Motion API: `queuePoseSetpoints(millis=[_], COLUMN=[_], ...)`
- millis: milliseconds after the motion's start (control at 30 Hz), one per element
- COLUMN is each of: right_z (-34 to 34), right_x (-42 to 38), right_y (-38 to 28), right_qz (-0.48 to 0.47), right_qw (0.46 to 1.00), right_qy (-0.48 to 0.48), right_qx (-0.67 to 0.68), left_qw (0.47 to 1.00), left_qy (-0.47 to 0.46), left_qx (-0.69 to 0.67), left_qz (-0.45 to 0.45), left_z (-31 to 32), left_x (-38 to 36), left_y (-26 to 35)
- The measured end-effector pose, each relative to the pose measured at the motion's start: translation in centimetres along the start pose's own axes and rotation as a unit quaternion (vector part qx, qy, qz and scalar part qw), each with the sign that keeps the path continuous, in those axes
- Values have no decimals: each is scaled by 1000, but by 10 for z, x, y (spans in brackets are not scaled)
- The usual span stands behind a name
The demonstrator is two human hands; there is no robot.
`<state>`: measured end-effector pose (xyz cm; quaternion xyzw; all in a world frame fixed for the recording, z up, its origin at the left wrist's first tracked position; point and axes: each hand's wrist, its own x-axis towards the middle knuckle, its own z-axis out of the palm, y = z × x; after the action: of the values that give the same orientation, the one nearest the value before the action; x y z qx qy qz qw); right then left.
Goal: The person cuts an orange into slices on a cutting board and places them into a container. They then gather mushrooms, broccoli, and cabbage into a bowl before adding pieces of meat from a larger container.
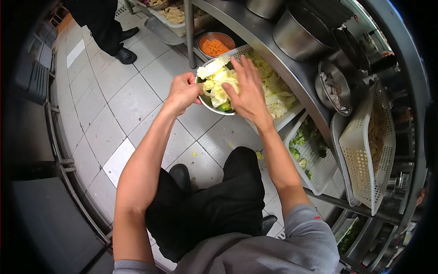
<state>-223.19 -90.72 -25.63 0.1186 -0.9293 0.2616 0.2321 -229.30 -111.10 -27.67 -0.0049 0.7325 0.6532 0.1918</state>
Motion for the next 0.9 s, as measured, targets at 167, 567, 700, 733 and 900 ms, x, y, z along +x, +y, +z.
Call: queuePoseSetpoints(millis=[167,567,700,733,900], right_z=[15,20,21,12,-12], right_x=[18,41,59,60,41], right_y=[-5,-10,-15,-19,-9], right_qz=[-30,-5,99,131,-19], right_qw=[998,999,985,976,967], right_qy=[-51,-32,-59,-32,232], right_qx=[5,9,126,169,106], left_qw=[1000,1000,1000,1000,1000], left_qy=[-15,11,14,19,19], left_qx=[28,8,8,7,12], left_qz=[0,28,24,21,-3], left_z=[-1,-5,-3,-5,-18], left_x=[-1,-4,0,-1,5], left_y=[-5,-5,-9,-9,-14])
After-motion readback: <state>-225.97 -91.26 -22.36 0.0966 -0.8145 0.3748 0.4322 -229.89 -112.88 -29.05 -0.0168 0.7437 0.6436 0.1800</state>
